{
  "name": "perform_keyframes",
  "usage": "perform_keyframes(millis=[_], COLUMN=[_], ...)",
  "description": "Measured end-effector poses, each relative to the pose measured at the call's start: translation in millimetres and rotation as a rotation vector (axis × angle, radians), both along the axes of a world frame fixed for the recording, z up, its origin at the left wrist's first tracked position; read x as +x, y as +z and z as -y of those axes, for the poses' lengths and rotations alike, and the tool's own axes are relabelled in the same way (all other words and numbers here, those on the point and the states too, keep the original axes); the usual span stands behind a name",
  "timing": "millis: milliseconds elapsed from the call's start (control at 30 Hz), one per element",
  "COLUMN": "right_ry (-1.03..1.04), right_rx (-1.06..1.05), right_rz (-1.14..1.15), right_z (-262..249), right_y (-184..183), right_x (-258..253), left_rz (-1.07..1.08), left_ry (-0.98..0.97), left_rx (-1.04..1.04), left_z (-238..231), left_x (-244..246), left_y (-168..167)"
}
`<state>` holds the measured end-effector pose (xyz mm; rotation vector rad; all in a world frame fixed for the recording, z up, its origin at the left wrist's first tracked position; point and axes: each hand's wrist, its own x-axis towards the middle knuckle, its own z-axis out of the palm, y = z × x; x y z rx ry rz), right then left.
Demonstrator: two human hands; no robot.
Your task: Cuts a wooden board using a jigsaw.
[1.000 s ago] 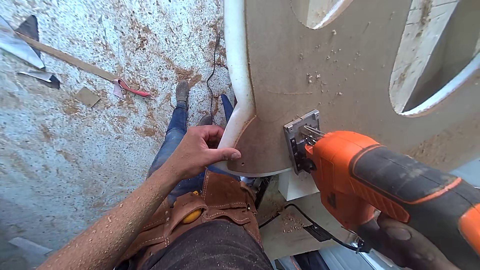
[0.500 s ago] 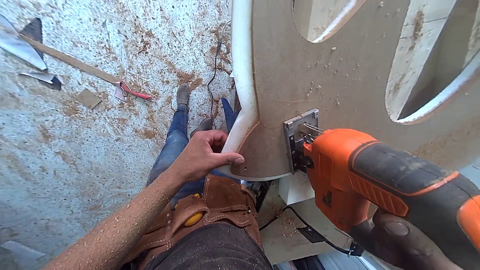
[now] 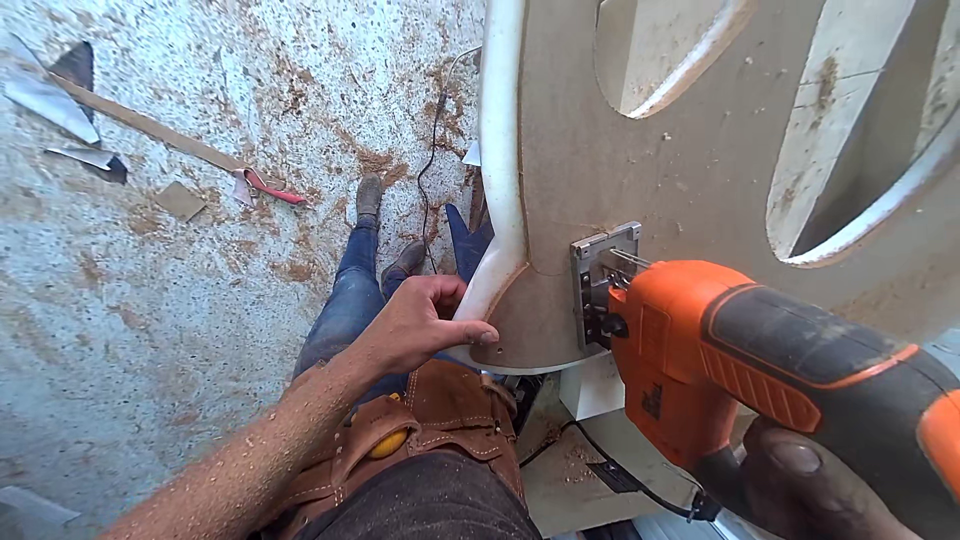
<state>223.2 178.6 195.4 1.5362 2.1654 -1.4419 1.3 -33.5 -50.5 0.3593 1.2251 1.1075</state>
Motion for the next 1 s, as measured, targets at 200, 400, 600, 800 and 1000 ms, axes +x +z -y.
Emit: perform_keyframes(millis=[200, 400, 600, 800, 1000], right_ry=[-0.013, -0.033, -0.037, -0.094, -0.126], right_rx=[0.003, 0.029, 0.047, 0.072, 0.163], right_rz=[0.005, 0.026, 0.031, 0.107, 0.230], right_z=[0, 2, 4, 11, 18], right_y=[1, 1, 2, 7, 17], right_x=[-10, -17, -29, -41, -39], left_rz=[0.028, 0.024, -0.008, -0.013, -0.066], left_ry=[-0.021, -0.049, -0.128, -0.245, -0.441], left_rx=[-0.001, -0.002, 0.009, 0.023, -0.046], left_z=[-1, -2, -5, -12, -27], left_x=[-2, -4, -11, -25, -40], left_y=[-2, -4, -5, -2, 10])
